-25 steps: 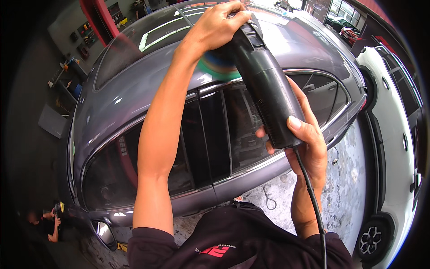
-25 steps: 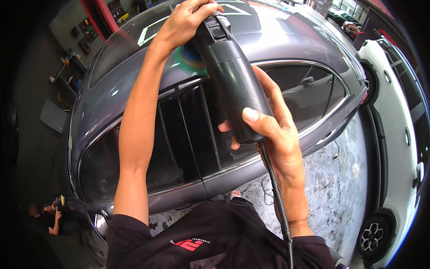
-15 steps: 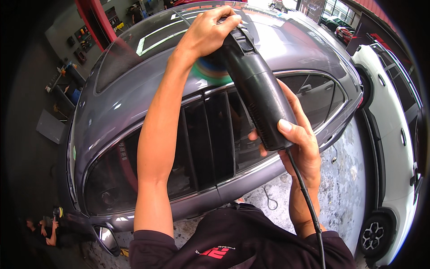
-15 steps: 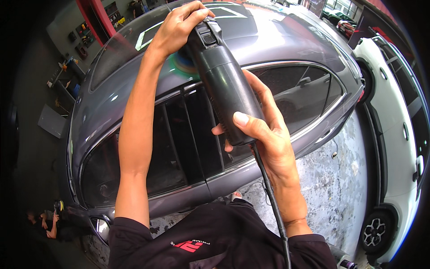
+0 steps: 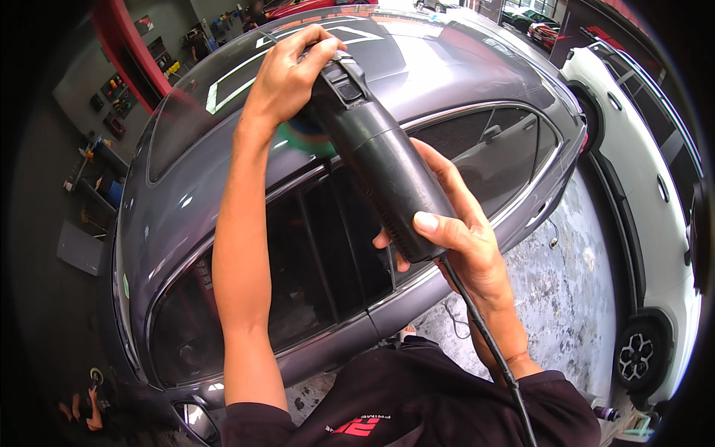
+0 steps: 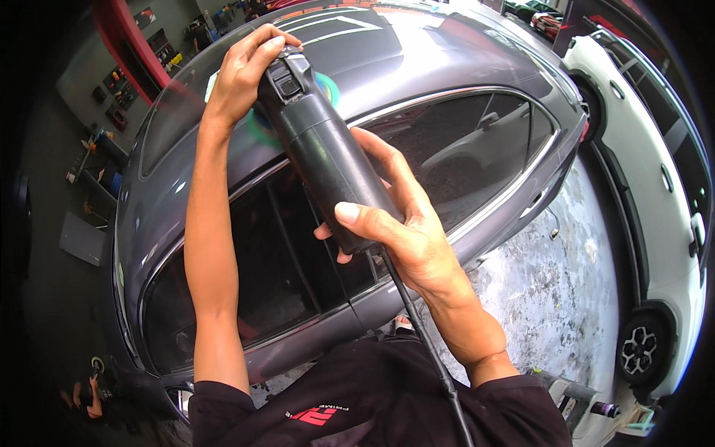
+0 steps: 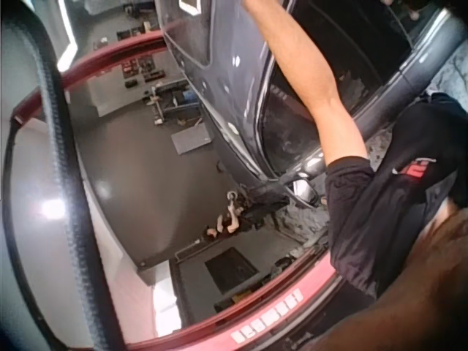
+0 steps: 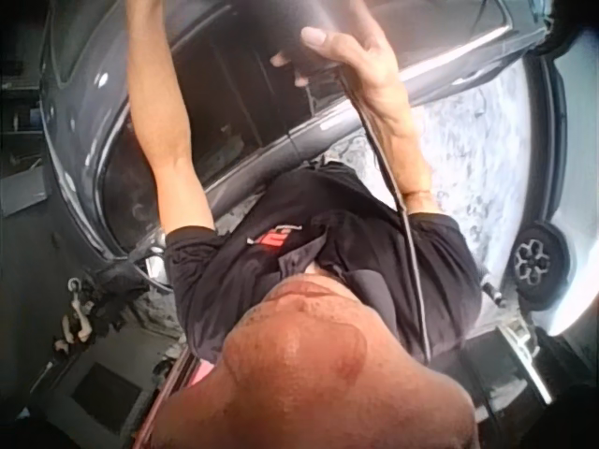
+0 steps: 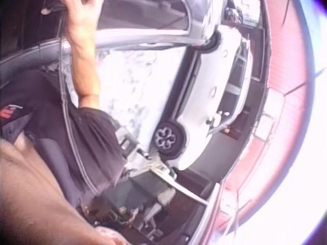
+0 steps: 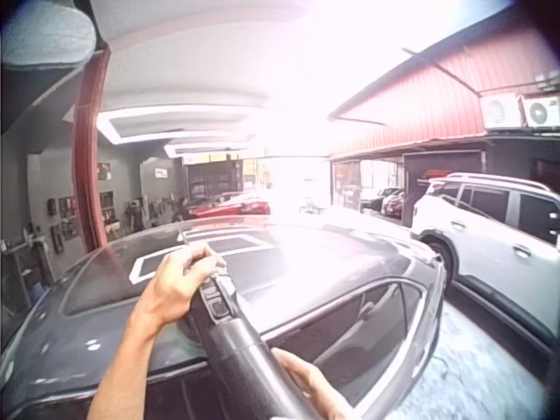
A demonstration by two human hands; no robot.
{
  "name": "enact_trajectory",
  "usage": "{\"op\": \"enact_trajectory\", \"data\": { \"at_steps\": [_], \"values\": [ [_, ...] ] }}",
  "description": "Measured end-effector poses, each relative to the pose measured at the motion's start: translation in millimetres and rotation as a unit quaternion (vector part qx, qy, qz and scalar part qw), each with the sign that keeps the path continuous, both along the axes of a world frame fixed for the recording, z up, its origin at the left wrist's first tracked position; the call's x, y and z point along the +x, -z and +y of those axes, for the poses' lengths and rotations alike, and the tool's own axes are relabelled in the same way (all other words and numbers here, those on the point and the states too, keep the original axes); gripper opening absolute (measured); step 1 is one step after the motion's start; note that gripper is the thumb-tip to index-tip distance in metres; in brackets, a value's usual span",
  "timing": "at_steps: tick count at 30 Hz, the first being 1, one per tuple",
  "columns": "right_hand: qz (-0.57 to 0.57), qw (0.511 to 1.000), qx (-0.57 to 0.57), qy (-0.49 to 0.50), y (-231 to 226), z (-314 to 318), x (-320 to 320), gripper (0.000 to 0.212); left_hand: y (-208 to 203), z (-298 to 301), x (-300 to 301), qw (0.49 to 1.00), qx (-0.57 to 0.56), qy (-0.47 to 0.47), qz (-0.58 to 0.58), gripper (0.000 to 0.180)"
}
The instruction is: The person uses a rotary polisher with a green pad to polish the front fender and roof of a grey car. They apply purple polishing compound to the pad before resuming polishing on the roof area.
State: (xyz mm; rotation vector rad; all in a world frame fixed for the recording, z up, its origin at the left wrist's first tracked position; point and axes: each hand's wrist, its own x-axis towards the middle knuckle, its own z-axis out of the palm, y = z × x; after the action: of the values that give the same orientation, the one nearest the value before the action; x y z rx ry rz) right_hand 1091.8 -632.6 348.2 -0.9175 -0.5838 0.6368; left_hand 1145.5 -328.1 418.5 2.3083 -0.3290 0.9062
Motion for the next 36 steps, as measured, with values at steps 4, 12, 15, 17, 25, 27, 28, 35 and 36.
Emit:
{"op": "enact_trajectory", "data": {
  "at_steps": [4, 12, 15, 17, 25, 27, 28, 35, 36],
  "values": [
    [0.005, 1.0, -0.015, 0.003, -1, 5, -10, 0.091, 2, 6, -8, 1.0, -0.018, 0.012, 0.003, 0.037],
    [0.003, 1.0, -0.003, -0.001, 2, 14, -20, 0.09, 4, 12, -25, 1.0, -0.007, -0.001, -0.016, 0.037],
    [0.0, 1.0, 0.005, 0.002, 4, 19, -27, 0.089, 6, 16, -30, 0.999, -0.003, -0.004, -0.033, 0.037],
    [-0.004, 1.0, 0.008, -0.001, 5, 22, -30, 0.089, 7, 18, -35, 0.999, -0.001, -0.012, -0.042, 0.037],
    [-0.01, 1.0, -0.003, -0.009, 4, 32, -43, 0.09, 11, 33, -52, 0.998, -0.014, -0.019, -0.059, 0.036],
    [-0.011, 1.0, -0.003, -0.016, 5, 35, -47, 0.09, 9, 36, -59, 0.998, -0.018, -0.023, -0.051, 0.036],
    [-0.011, 1.0, -0.002, -0.021, 5, 36, -48, 0.09, 9, 38, -65, 0.998, -0.021, -0.026, -0.045, 0.036],
    [0.001, 0.999, -0.026, -0.033, 2, 44, -62, 0.093, 10, 45, -86, 0.999, -0.03, -0.013, -0.026, 0.036],
    [-0.002, 0.999, -0.029, -0.035, 1, 45, -64, 0.094, 9, 46, -91, 0.999, -0.031, -0.017, -0.023, 0.036]
  ]
}}
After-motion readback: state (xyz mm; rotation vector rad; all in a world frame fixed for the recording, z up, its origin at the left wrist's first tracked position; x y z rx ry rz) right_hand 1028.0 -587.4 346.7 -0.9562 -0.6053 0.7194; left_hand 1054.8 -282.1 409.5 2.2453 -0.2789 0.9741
